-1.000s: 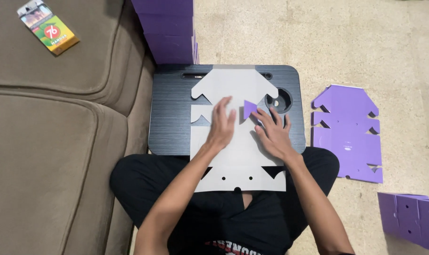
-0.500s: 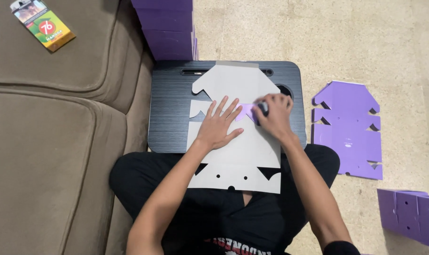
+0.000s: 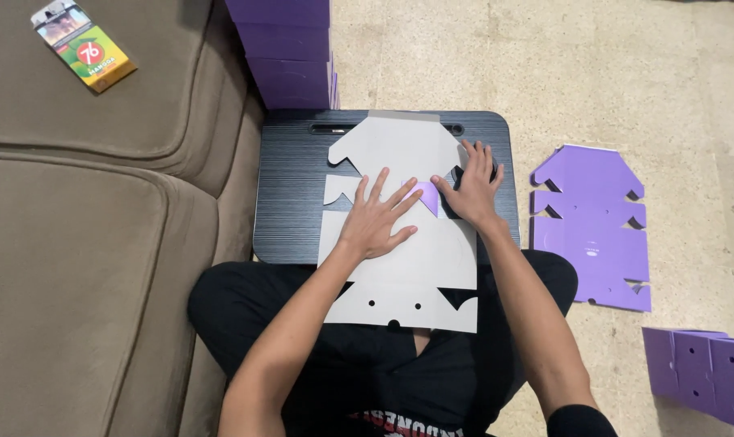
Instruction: The person assembles a flat purple cardboard box by folding and interlocking its tabs. They press down on the creases, fold the side flaps, and lock the tabs to form a three-dimensional box.
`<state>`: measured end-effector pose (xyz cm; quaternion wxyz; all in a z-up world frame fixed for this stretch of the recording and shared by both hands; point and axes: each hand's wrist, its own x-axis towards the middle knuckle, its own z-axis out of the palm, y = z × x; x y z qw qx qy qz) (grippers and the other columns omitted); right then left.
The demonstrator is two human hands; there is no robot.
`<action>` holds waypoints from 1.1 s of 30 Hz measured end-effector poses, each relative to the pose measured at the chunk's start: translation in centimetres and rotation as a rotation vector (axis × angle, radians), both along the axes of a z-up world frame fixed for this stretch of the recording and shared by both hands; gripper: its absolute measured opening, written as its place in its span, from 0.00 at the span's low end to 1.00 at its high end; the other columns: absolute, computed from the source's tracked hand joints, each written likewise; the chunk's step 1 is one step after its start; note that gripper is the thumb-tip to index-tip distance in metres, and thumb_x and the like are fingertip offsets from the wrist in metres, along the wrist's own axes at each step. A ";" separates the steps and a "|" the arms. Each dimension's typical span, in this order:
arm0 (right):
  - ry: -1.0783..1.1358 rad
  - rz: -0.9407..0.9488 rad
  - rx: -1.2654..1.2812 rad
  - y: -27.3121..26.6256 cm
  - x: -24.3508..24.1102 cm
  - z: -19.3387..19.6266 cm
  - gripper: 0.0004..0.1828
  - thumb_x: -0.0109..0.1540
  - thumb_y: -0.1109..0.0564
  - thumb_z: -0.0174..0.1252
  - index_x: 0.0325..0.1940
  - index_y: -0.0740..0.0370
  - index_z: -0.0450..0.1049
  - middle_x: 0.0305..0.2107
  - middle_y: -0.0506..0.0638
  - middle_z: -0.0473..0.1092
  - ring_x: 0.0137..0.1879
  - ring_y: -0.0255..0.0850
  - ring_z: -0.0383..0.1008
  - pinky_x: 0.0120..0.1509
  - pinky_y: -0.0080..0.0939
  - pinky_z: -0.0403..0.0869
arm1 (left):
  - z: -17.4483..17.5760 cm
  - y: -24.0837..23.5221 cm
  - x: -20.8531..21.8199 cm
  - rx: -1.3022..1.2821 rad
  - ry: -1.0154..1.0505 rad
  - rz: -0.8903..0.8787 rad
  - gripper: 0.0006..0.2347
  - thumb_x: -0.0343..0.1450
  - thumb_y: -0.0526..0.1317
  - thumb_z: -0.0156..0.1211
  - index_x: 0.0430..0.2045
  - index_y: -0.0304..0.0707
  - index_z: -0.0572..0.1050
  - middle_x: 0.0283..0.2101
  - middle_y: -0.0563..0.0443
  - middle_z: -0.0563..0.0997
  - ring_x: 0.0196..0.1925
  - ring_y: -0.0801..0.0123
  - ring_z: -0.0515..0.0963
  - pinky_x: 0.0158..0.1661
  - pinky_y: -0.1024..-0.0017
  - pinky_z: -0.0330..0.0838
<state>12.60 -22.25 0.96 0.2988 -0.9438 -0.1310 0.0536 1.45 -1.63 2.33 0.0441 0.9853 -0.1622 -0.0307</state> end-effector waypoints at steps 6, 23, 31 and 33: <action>0.019 -0.005 0.004 -0.3 0.4 -1.0 0.49 0.64 0.34 0.61 0.78 0.50 0.42 0.75 0.65 0.40 0.81 0.58 0.28 0.74 0.73 0.21 | 0.2 -0.2 0.7 -0.001 0.012 0.004 0.28 0.75 0.63 0.27 0.71 0.66 0.56 0.76 0.63 0.54 0.77 0.42 0.49 0.69 0.36 0.46; 0.038 -0.007 0.043 -0.2 0.6 -0.6 0.54 0.61 0.38 0.66 0.78 0.50 0.39 0.74 0.65 0.40 0.81 0.61 0.29 0.75 0.75 0.22 | 0.1 -1.0 3.4 -0.041 0.069 0.059 0.23 0.79 0.50 0.24 0.73 0.72 0.48 0.79 0.69 0.46 0.81 0.64 0.41 0.73 0.40 0.32; 0.134 0.041 -0.115 -1.2 -1.1 1.3 0.62 0.56 0.33 0.68 0.80 0.46 0.35 0.76 0.65 0.34 0.82 0.59 0.26 0.77 0.77 0.25 | 0.8 -1.3 3.0 -0.010 0.095 0.085 0.23 0.79 0.49 0.23 0.73 0.74 0.45 0.78 0.71 0.44 0.80 0.64 0.40 0.73 0.40 0.31; 0.153 0.050 -0.151 -1.5 -1.5 2.0 0.63 0.54 0.34 0.69 0.81 0.45 0.34 0.77 0.65 0.33 0.82 0.59 0.26 0.77 0.77 0.25 | 1.0 -1.4 2.8 -0.013 0.098 0.083 0.23 0.79 0.49 0.22 0.73 0.75 0.45 0.78 0.71 0.44 0.80 0.64 0.39 0.73 0.41 0.30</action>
